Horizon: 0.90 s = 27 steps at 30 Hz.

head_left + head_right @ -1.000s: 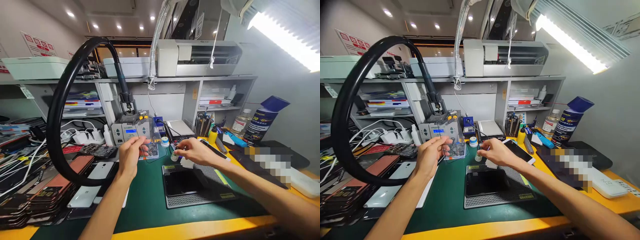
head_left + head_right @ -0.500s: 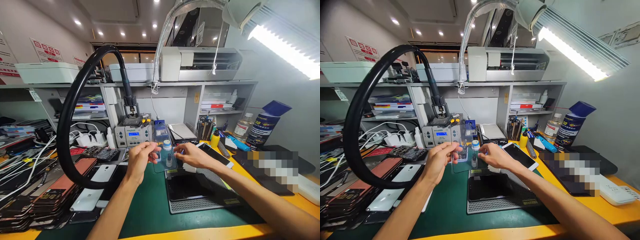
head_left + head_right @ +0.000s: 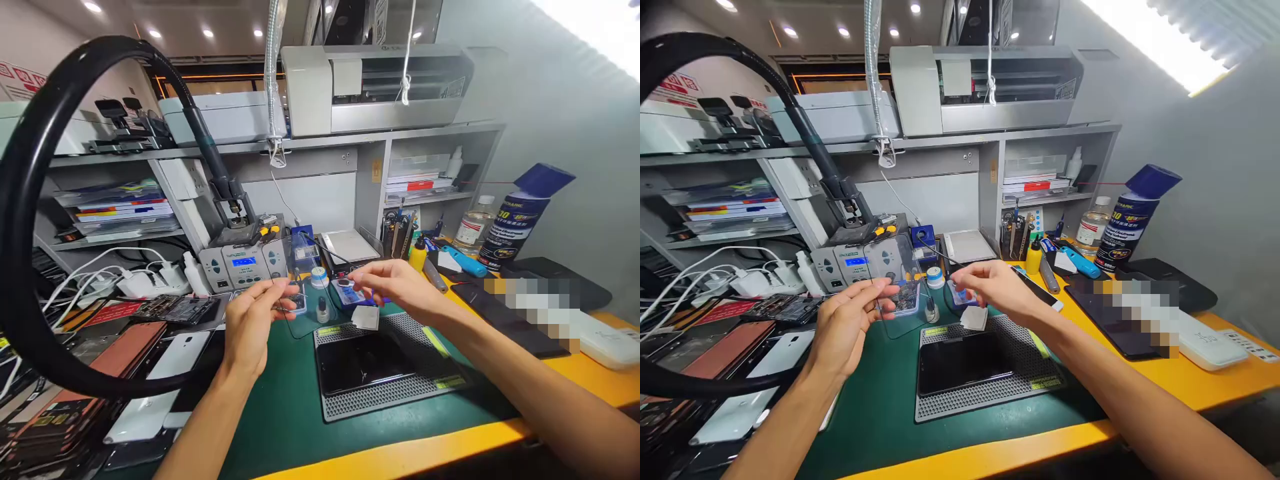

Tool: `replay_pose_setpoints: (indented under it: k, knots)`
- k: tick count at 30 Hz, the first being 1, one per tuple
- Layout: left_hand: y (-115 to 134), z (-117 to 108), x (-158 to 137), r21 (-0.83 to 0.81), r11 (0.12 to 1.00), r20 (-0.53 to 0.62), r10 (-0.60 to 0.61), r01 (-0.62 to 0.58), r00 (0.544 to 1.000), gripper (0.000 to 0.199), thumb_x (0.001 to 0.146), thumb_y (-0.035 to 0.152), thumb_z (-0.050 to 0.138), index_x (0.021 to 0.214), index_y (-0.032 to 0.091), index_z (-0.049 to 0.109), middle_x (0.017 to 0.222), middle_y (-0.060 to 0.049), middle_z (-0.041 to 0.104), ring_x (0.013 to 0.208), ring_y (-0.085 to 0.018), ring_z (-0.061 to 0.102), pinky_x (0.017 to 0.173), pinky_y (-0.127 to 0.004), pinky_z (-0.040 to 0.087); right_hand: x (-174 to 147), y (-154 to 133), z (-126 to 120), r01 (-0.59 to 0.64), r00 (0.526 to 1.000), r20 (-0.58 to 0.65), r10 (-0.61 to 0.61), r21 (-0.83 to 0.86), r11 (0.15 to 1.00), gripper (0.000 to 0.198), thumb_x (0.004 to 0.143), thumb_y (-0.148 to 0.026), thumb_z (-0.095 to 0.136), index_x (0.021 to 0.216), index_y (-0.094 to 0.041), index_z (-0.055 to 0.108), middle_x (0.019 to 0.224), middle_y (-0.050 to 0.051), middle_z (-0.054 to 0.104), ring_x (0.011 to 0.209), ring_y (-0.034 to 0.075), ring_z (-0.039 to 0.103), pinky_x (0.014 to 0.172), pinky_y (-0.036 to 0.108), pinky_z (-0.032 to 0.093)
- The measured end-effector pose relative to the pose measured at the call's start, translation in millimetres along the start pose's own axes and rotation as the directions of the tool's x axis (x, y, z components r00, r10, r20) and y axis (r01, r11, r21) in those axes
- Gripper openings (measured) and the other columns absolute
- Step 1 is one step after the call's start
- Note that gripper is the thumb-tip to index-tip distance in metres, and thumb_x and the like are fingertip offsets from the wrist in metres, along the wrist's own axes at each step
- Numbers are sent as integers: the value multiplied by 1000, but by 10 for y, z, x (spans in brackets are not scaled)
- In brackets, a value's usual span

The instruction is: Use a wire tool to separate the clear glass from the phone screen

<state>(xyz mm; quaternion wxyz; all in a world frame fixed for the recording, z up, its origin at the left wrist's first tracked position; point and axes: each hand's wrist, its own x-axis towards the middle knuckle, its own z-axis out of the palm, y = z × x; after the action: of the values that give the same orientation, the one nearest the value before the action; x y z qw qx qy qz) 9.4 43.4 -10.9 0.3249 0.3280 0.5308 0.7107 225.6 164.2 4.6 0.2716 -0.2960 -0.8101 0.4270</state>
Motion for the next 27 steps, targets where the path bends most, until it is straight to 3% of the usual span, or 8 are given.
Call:
replay_pose_setpoints:
  k: [3,6,10,15,19,23,25,27]
  knots:
    - [-11,-16,47,-1,1000,-84,7,-7,996,31,70,37,81,88,12,77,88,-10,79,63,-15,63,55,-26,55,-47,68,87,80,993,99,-60,-212,974,25,92,-31,60,97,-15,79,90,9,73,75,19,62,69,30,46]
    - [-25,-10,53,3,1000,-123,9,-8,992,30,68,37,81,85,12,77,86,-10,79,62,-16,64,54,-27,56,-88,147,219,205,968,217,-127,-387,899,32,87,-13,57,110,-16,79,100,12,70,88,24,62,82,35,46]
    - [-16,-12,52,7,1000,-152,17,-17,988,29,67,37,82,84,13,78,85,-10,79,62,-16,63,54,-27,56,-96,251,350,305,931,339,-136,-516,801,44,88,-7,50,123,-16,75,96,13,63,85,24,59,79,36,45]
    - [4,-20,57,10,1000,-169,28,-27,985,27,66,37,81,82,14,78,83,-9,79,61,-16,63,53,-27,55,-72,345,397,325,923,363,-126,-561,762,51,88,-5,47,129,-19,73,98,12,60,86,24,57,77,35,44]
    - [7,-25,40,16,999,-165,35,-33,986,27,67,38,81,81,15,79,84,-9,79,61,-16,63,53,-27,55,-56,332,394,272,939,325,-112,-502,821,50,84,-5,51,124,-21,75,98,11,61,87,24,57,78,35,43]
    - [8,-30,33,19,999,-169,43,-40,985,27,67,37,81,81,15,79,83,-9,79,62,-16,63,52,-27,55,-17,235,363,104,986,160,-49,-356,929,30,86,-14,59,111,-17,76,98,10,65,88,23,59,81,35,43]
    - [11,-32,35,21,999,-174,47,-44,984,26,68,36,81,81,15,79,83,-9,79,62,-16,63,52,-27,56,8,194,340,-24,997,72,41,-225,974,18,88,-27,65,97,-15,74,87,7,65,77,20,58,71,32,43]
    - [16,-32,37,23,999,-179,47,-44,983,25,68,36,82,81,15,79,84,-9,79,62,-16,63,53,-27,56,30,171,317,-145,987,55,148,-51,988,25,86,-41,69,84,-16,69,69,1,61,61,15,52,58,29,38]
